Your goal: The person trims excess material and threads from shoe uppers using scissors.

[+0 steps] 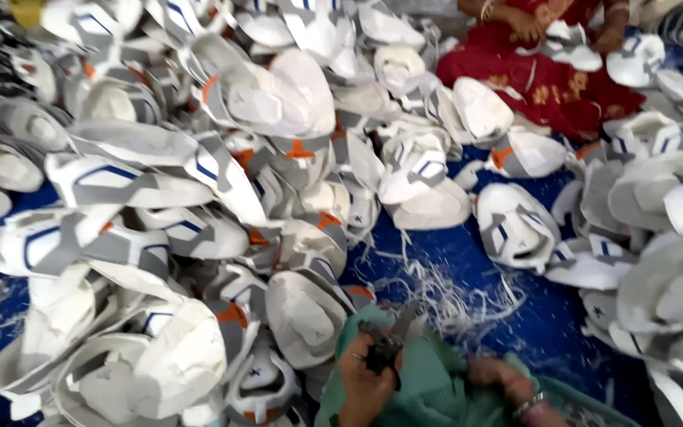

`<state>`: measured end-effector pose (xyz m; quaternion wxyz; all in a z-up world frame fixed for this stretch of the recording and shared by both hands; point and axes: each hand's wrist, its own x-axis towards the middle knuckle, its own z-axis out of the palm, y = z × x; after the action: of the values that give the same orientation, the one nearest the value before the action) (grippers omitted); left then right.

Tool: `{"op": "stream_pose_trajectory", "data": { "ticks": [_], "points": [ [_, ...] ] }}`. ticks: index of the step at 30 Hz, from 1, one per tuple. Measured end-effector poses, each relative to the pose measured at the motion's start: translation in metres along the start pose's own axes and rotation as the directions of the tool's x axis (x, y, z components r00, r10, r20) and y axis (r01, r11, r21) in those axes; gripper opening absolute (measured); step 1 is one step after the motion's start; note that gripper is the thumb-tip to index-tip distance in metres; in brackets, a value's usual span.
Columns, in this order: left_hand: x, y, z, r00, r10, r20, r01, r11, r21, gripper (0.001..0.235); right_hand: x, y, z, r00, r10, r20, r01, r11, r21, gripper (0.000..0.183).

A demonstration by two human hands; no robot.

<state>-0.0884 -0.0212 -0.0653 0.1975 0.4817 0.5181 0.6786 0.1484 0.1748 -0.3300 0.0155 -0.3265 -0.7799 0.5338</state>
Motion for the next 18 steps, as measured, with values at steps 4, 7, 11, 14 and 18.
{"op": "stream_pose_trajectory", "data": {
  "ticks": [4,7,11,14,18],
  "points": [
    [-0.025,-0.048,0.004,0.995,0.009,-0.1,-0.009,1.0,-0.001,0.03,-0.011,-0.029,-0.022,0.948,0.012,-0.317,-0.05,0.992,-0.113,0.033],
    [-0.024,-0.035,0.002,0.965,-0.252,-0.08,0.251,0.968,-0.021,0.021,0.013,-0.076,0.015,0.871,0.21,-0.443,-0.049,0.936,0.347,0.029],
    [-0.022,-0.044,0.001,0.95,-0.312,-0.021,0.289,0.901,-0.323,0.026,0.071,0.014,0.082,0.712,-0.342,-0.614,0.365,0.926,-0.092,0.041],
    [-0.009,-0.037,-0.003,0.999,-0.003,-0.043,-0.001,0.996,-0.086,0.026,0.047,0.002,0.083,0.851,-0.191,-0.49,0.334,0.915,0.224,0.042],
    [0.0,-0.071,-0.008,0.991,-0.111,-0.074,0.115,0.991,0.061,0.02,-0.013,-0.018,0.085,0.996,-0.051,-0.067,0.084,0.507,0.858,0.046]
  ]
}}
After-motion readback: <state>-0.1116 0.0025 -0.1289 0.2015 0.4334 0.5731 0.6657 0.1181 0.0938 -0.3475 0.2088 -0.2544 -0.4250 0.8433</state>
